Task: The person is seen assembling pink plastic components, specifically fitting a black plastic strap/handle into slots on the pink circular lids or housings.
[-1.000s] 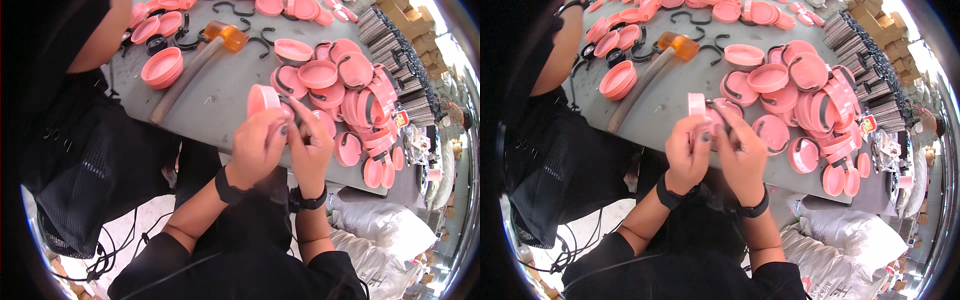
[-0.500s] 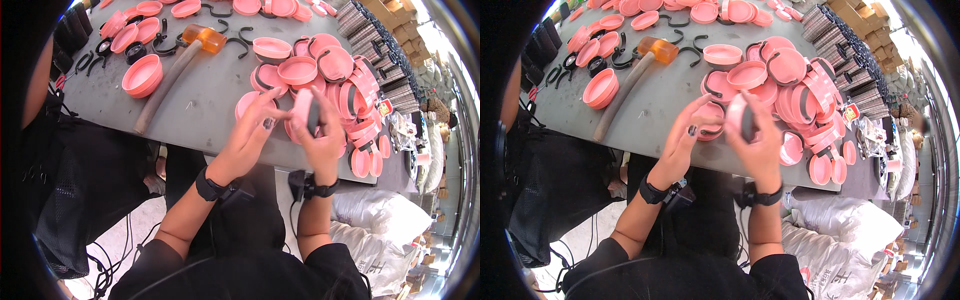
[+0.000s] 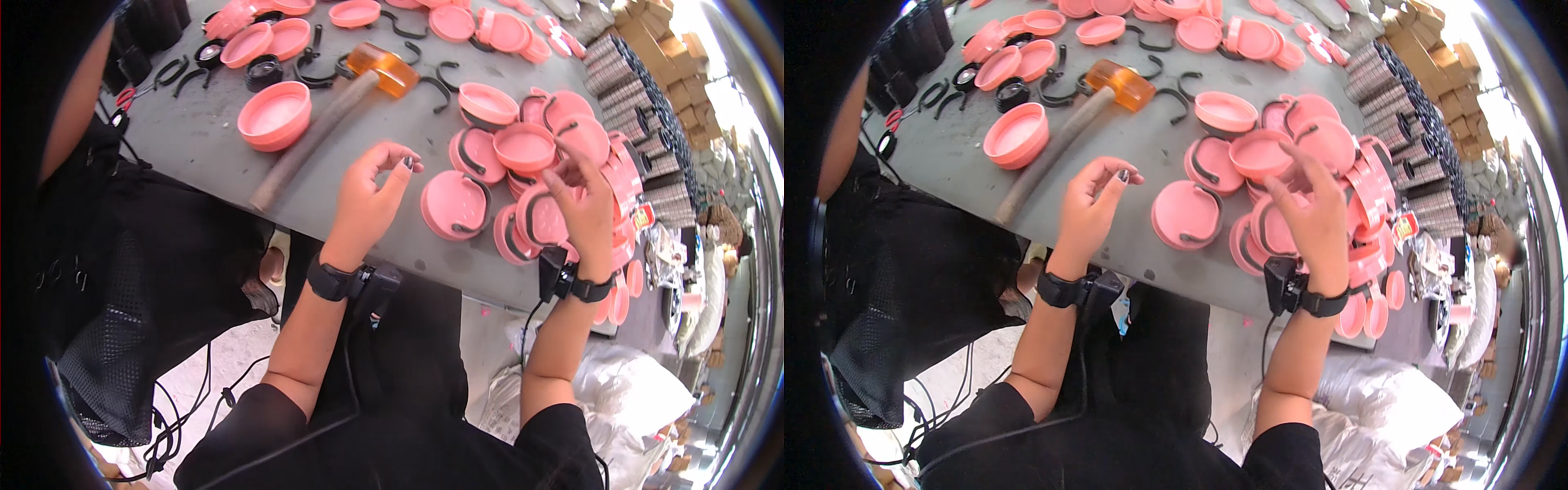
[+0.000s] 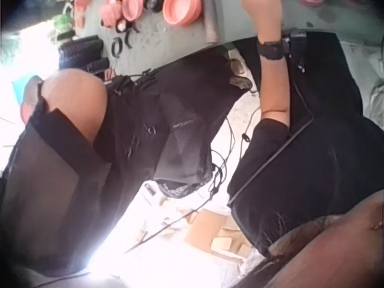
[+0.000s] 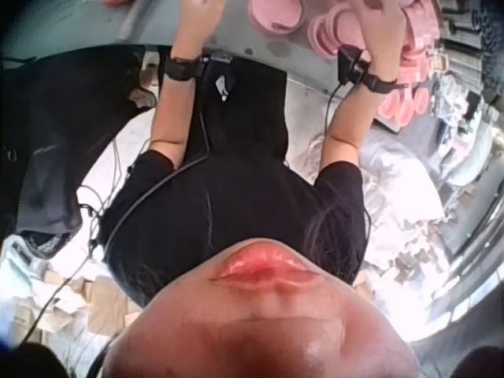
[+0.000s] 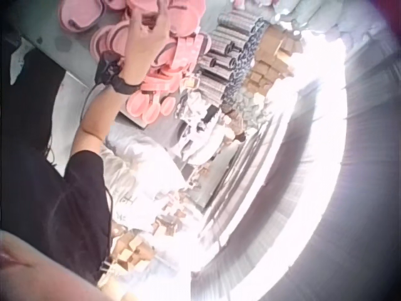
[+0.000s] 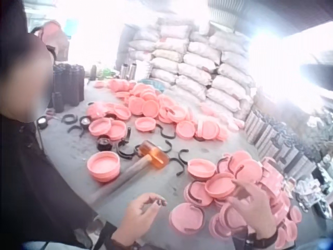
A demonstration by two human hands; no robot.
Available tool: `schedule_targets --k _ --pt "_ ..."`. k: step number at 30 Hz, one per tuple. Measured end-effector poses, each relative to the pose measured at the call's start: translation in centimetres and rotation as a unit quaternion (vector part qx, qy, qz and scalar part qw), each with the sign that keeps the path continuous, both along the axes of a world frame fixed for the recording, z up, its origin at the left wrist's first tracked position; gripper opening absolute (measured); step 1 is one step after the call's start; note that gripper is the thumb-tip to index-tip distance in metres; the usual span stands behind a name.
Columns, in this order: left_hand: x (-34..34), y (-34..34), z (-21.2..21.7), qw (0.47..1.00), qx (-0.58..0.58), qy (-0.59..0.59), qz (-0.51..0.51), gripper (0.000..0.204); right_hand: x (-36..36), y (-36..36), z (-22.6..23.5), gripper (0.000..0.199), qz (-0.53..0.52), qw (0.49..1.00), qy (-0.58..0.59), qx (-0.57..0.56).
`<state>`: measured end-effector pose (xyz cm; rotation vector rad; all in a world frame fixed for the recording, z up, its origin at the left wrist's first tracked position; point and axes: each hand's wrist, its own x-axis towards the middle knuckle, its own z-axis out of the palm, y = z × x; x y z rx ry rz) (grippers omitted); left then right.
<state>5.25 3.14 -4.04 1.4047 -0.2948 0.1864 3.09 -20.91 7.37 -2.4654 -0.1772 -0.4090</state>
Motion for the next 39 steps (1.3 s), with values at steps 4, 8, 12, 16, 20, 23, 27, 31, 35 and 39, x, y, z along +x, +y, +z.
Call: schedule_targets --k 4,8,12,16,20,23,27,31,35,39 --pt "0.8 1.1 -2.8 0.996 -0.032 0.084 0.016 0.013 9.0 2.9 2.2 0.041 0.094 0.992 0.026 -0.080" --pt "-0.2 0.5 -2.0 0.985 0.162 0.020 0.054 0.013 22.6 1.7 0.0 0.050 0.085 0.983 0.032 -0.162" --pt "-0.1 0.2 -1.6 0.968 0.236 -0.051 0.070 0.014 32.0 0.7 -3.2 0.067 0.037 0.957 0.075 -0.278" --pt "-0.1 0.3 -1.3 0.972 0.230 -0.016 0.054 0.012 36.2 3.2 -4.1 0.090 -0.039 0.957 0.110 -0.265" --pt "0.3 0.1 -0.8 0.961 0.265 -0.032 0.067 0.010 38.6 5.1 -5.1 0.089 -0.112 0.947 0.063 -0.295" --pt "0.6 0.3 -0.7 0.962 0.266 -0.025 0.058 0.009 39.2 5.2 -4.3 0.089 -0.221 0.933 0.064 -0.277" --pt "0.7 0.2 -0.7 0.963 0.266 -0.022 0.044 0.010 40.5 2.4 -5.3 0.083 -0.212 0.946 0.122 -0.213" --pt "0.9 0.0 -0.7 0.962 0.266 -0.034 0.048 0.009 44.3 -1.5 -8.1 0.057 -0.033 0.988 0.112 -0.099" --pt "0.9 0.1 -0.8 0.960 0.272 -0.045 0.046 0.010 43.9 -0.3 -8.1 0.054 -0.008 0.986 0.118 -0.118" --pt "0.7 0.1 -0.8 0.962 0.264 -0.052 0.058 0.011 42.2 1.5 -7.8 0.049 -0.047 0.964 0.093 -0.245"
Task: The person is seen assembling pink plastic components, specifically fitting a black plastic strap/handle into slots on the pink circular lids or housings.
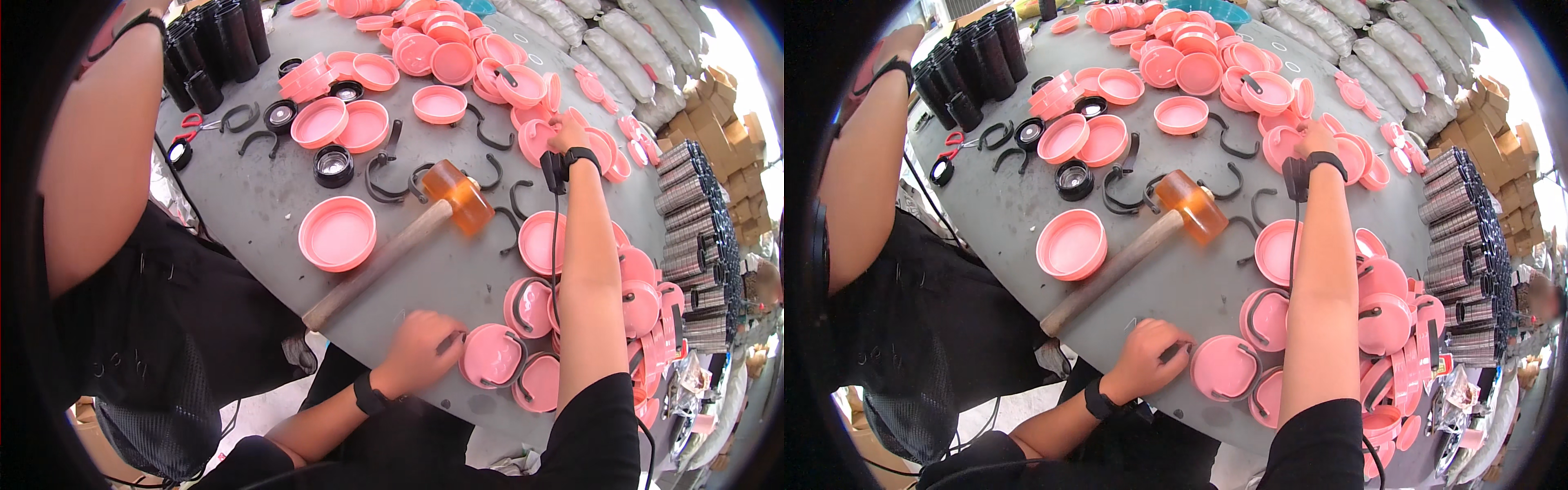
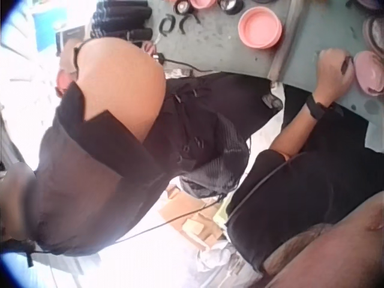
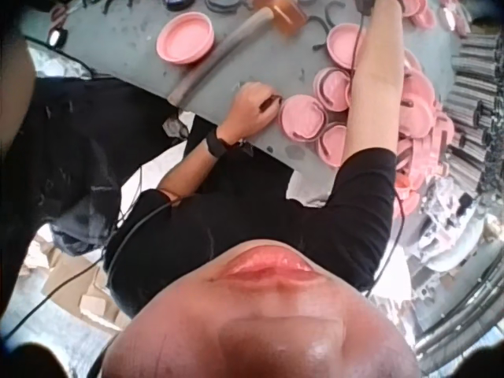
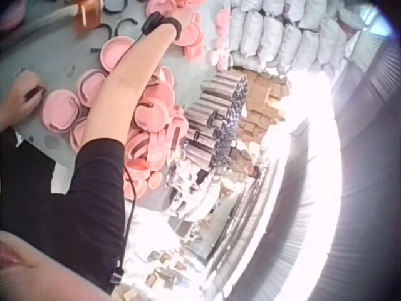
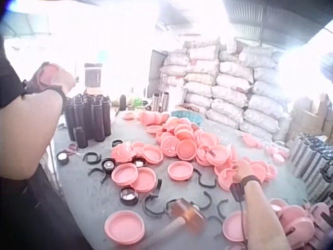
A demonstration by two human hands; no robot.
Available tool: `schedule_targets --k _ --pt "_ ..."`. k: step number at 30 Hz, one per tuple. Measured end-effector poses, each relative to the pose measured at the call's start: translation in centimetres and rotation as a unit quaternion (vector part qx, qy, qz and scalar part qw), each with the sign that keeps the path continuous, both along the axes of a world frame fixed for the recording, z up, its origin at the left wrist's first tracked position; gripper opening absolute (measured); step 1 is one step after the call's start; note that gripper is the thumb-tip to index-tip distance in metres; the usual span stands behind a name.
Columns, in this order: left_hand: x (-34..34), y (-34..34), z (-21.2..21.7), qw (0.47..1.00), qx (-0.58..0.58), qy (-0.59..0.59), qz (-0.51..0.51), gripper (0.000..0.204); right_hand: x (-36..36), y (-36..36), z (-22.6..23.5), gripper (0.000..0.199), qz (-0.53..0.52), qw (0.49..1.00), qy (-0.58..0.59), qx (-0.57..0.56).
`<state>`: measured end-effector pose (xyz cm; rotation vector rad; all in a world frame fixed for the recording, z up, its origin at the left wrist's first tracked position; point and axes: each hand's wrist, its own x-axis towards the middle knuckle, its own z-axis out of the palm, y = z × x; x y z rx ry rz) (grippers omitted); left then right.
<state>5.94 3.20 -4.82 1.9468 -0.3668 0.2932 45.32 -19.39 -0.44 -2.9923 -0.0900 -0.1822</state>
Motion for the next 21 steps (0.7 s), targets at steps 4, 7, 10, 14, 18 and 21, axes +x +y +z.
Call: schedule_targets --k 4,7,10,14,18,21 --pt "-0.2 -0.2 -0.2 1.000 -0.010 -0.003 0.008 0.010 -2.1 0.0 0.9 0.046 0.059 0.997 0.032 0.029" --pt "-0.2 -0.1 -0.5 1.000 -0.019 -0.014 0.011 0.008 -4.7 0.6 1.6 0.045 0.074 0.994 0.046 0.061" --pt "-0.1 -0.3 -0.4 0.999 -0.024 -0.025 0.001 0.007 -6.1 -0.9 1.6 0.046 0.092 0.988 0.034 0.122" --pt "-0.4 0.0 -1.2 0.999 -0.016 -0.030 0.024 0.008 -11.8 2.7 4.4 0.042 0.102 0.970 0.164 0.147" --pt "-0.4 -0.1 -1.3 0.999 -0.026 -0.020 0.011 0.009 -13.7 2.5 5.2 0.047 0.115 0.963 0.208 0.124" --pt "-0.4 -0.3 -1.2 0.999 -0.036 -0.030 0.008 0.009 -13.0 0.2 3.3 0.052 0.158 0.972 0.090 0.151"
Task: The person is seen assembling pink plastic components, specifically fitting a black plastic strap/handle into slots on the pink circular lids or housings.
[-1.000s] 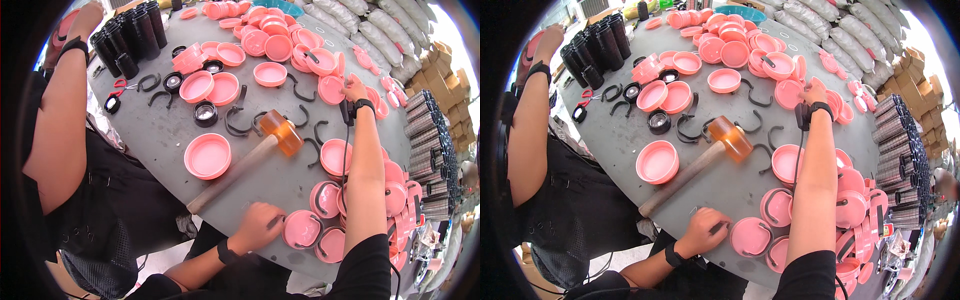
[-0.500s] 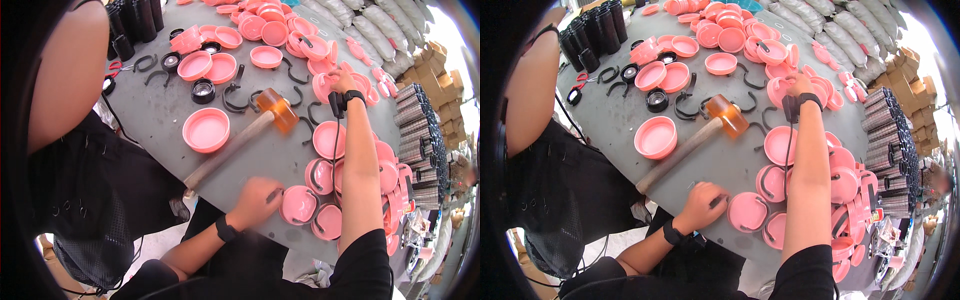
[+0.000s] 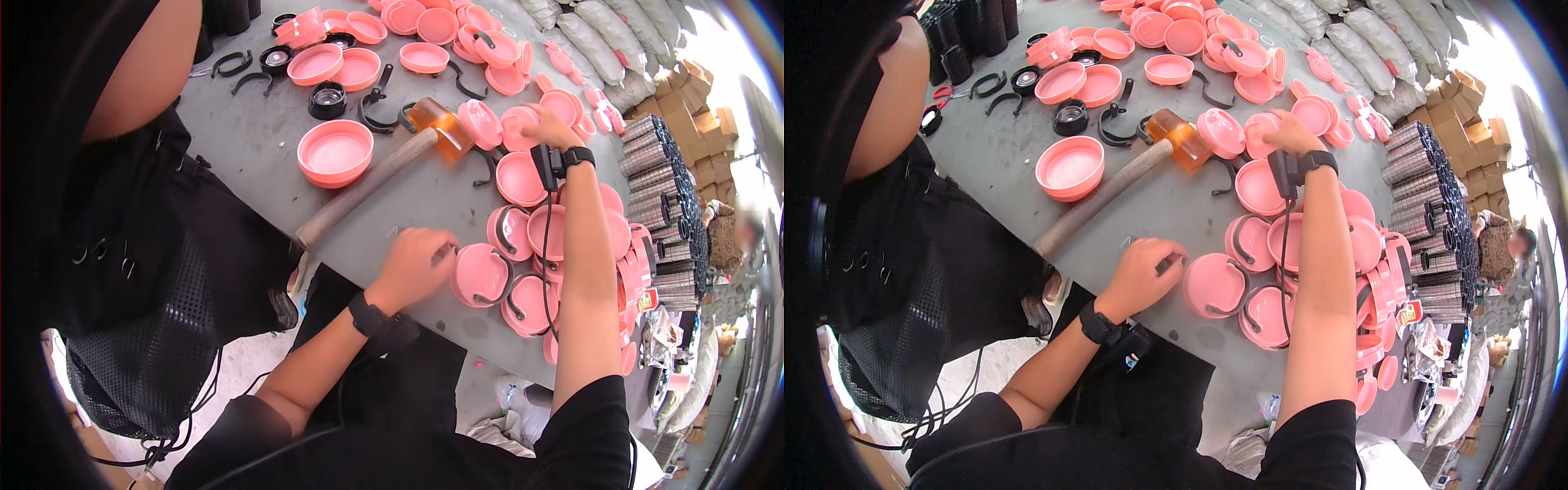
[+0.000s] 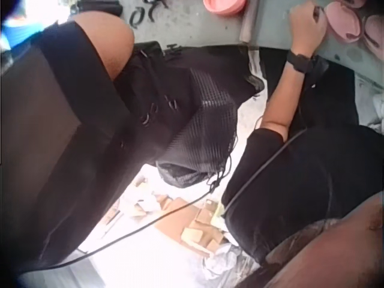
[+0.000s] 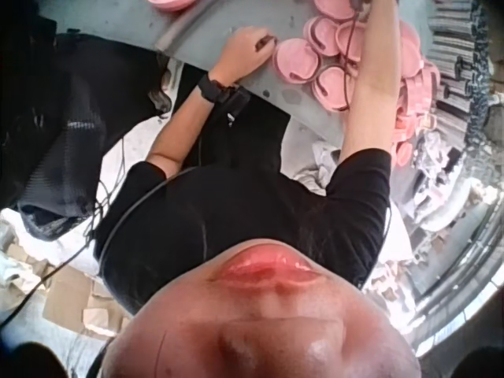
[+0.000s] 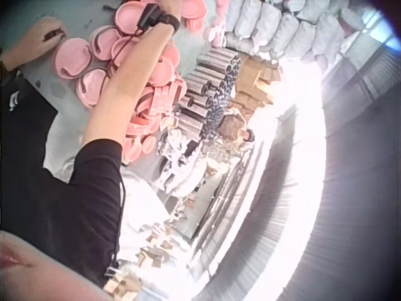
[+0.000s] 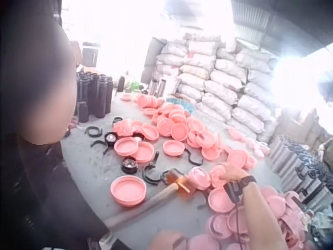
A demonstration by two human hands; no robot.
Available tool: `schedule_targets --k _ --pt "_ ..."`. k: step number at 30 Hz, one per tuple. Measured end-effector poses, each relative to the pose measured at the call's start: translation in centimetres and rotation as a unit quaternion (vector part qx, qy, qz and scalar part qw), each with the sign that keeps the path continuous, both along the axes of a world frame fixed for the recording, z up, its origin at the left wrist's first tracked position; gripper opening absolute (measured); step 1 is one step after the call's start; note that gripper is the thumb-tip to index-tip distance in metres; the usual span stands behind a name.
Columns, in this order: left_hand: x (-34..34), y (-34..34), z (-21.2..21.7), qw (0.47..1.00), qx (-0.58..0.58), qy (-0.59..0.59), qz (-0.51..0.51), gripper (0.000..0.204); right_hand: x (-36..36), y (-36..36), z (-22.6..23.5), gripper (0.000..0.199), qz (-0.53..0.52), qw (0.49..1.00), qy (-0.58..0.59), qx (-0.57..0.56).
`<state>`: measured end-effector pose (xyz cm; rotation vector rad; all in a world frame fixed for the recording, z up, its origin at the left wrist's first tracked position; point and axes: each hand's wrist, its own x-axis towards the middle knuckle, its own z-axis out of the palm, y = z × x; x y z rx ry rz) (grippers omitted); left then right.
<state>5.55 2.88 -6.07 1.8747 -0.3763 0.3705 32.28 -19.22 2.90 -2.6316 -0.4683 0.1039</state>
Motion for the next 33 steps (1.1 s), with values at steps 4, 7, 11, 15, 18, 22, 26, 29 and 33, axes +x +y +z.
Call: schedule_targets --k 4,7,11,15,18,22,26,29,33 --pt "0.0 0.2 0.2 0.999 0.000 0.030 -0.012 0.011 -0.2 -1.0 0.9 0.054 -0.074 0.997 -0.002 0.030" --pt "0.0 0.3 0.2 0.994 -0.049 0.091 -0.026 0.024 -1.8 -0.1 2.8 0.050 0.004 0.982 -0.067 0.175" --pt "0.6 0.1 -0.9 0.953 -0.295 0.073 0.005 0.046 -9.6 5.7 5.6 0.040 0.089 0.922 0.193 0.323" --pt "1.0 0.4 -0.1 0.855 -0.506 0.098 -0.058 0.041 -14.4 8.4 3.8 0.038 0.225 0.901 0.291 0.229" --pt "0.7 1.6 -0.2 0.908 -0.378 0.181 -0.013 0.027 -13.9 8.3 1.5 0.035 0.132 0.963 0.207 0.114" --pt "0.6 1.6 0.4 0.885 -0.431 0.179 0.007 0.017 -10.4 5.3 -1.4 0.035 0.027 0.998 0.004 -0.054" --pt "0.7 1.4 0.1 0.874 -0.454 0.172 -0.013 0.019 -8.5 3.6 -4.3 0.032 0.019 0.985 -0.080 -0.154" --pt "0.5 1.6 0.0 0.863 -0.475 0.169 -0.011 0.020 -8.3 4.0 -3.9 0.028 0.018 0.989 -0.066 -0.127" --pt "0.4 1.9 -0.2 0.845 -0.504 0.178 -0.011 0.022 -11.4 6.3 -1.2 0.023 0.109 0.964 -0.065 -0.233"
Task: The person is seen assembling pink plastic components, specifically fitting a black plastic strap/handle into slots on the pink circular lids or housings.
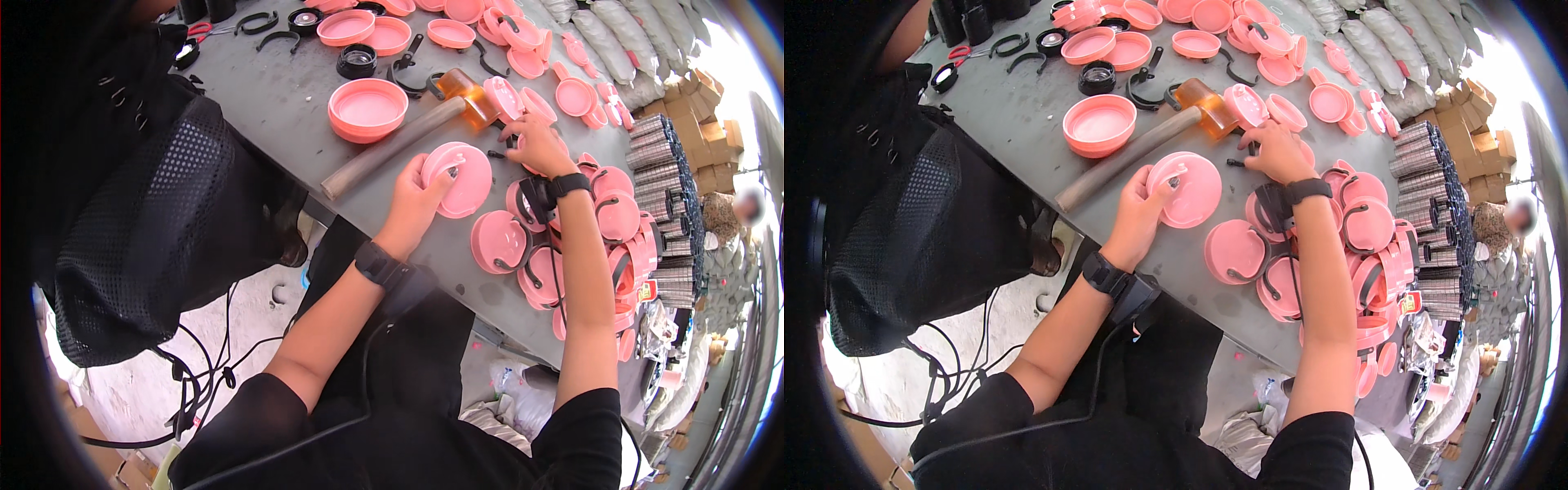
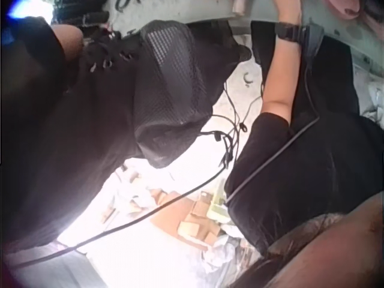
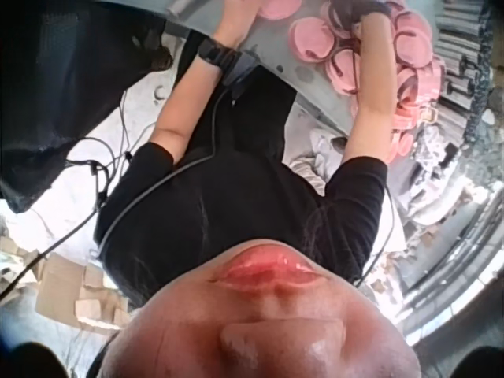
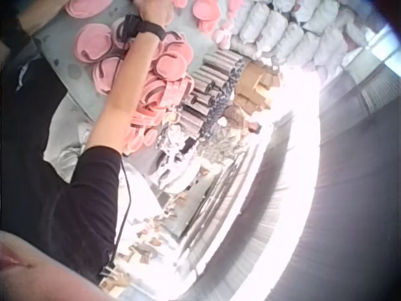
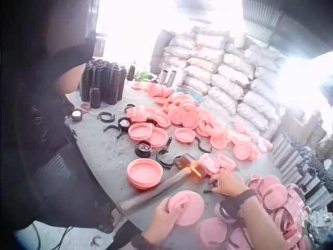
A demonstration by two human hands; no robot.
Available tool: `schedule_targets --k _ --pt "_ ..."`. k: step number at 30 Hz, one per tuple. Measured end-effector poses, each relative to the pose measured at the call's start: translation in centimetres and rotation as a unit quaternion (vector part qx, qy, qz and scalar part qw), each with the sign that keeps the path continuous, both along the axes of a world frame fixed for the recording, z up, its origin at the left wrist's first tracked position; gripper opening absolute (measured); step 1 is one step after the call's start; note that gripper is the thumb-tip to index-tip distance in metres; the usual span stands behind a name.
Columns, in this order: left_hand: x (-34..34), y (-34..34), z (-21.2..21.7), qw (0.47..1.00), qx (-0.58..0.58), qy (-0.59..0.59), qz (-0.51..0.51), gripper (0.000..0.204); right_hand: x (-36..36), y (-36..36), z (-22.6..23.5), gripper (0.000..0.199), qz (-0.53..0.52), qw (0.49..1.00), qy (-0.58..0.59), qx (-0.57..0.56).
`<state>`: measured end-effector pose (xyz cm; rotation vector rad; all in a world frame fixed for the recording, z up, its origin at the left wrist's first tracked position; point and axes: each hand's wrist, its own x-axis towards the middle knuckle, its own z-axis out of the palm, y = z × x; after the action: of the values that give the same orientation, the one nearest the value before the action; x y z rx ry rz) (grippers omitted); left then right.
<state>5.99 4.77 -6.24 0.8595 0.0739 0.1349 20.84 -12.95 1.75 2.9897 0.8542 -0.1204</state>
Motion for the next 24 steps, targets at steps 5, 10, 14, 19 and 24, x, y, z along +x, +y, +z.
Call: schedule_targets --k 5,10,14,19,24 --pt "0.8 -0.5 -0.4 0.998 -0.064 -0.025 0.014 0.024 -0.7 -0.7 -0.4 0.023 0.101 0.993 -0.035 -0.056" --pt "0.6 0.2 -0.3 0.997 -0.071 0.000 -0.019 0.029 -3.8 0.5 3.8 0.016 -0.055 0.951 0.219 0.210" --pt "1.0 0.4 0.0 0.997 -0.064 0.006 -0.049 0.029 -10.6 2.8 7.0 0.018 0.116 0.969 0.090 0.197" --pt "1.2 1.1 0.2 0.989 -0.064 0.024 -0.131 0.029 -13.5 3.5 4.7 0.019 0.225 0.971 0.028 0.076" --pt "1.0 1.3 0.5 0.985 -0.041 0.022 -0.166 0.030 -13.8 3.6 3.9 0.019 0.262 0.961 0.016 0.083"
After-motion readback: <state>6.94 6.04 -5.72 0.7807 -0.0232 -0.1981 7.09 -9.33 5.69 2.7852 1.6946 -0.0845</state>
